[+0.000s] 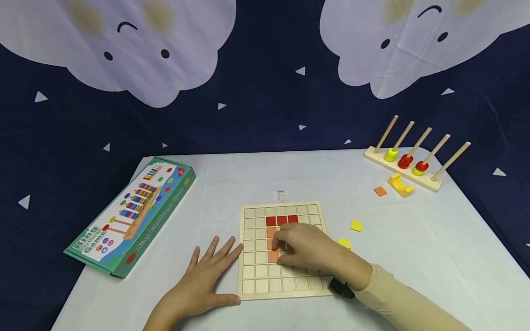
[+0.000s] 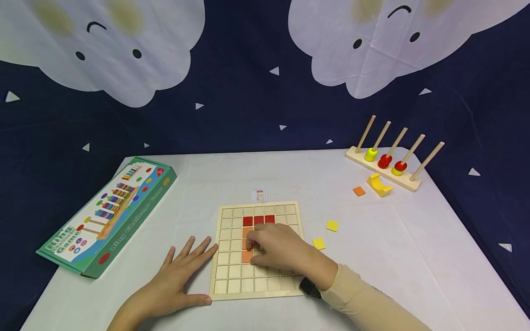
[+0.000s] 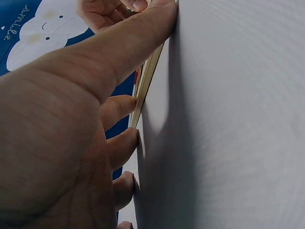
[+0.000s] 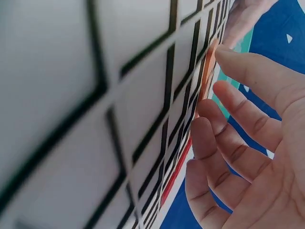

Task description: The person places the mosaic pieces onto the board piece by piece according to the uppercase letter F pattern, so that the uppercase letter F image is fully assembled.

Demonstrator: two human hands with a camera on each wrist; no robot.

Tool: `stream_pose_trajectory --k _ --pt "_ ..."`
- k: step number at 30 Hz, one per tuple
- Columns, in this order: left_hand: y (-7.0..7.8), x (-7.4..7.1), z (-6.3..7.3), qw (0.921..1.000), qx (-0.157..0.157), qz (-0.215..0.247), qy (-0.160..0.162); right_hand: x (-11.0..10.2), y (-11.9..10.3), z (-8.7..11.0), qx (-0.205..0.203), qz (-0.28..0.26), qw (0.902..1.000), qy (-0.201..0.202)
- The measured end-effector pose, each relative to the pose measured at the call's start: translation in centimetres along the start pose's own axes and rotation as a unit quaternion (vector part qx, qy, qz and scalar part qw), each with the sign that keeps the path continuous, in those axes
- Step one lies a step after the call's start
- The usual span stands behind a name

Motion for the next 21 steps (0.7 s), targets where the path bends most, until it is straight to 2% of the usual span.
stream_pose_trajectory --k 7,15,21 --pt "0.0 0.0 0.0 1.0000 -0.006 0.003 -0.002 -1.7 1.9 1.5 0.017 0.000 0.9995 0.027" --pt "-0.1 0.3 0.0 0.9999 -0.006 0.007 -0.007 -4.9 5.8 4.3 0.088 0.008 0.9941 0.062" --pt "0.0 0.1 0.0 1.0000 -0.005 0.003 -0.003 -7.8 9.7 7.3 0.150 0.010 0.9846 0.090"
Point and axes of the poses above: each hand's wrist, its own z-axis away from the middle knuckle, its own x-axis out of the palm, y = z × x, the point moved 3 cm from there along -z, towards the middle knuckle, and after that the axes turned 9 degrees about -x, right-handed, at the moved point
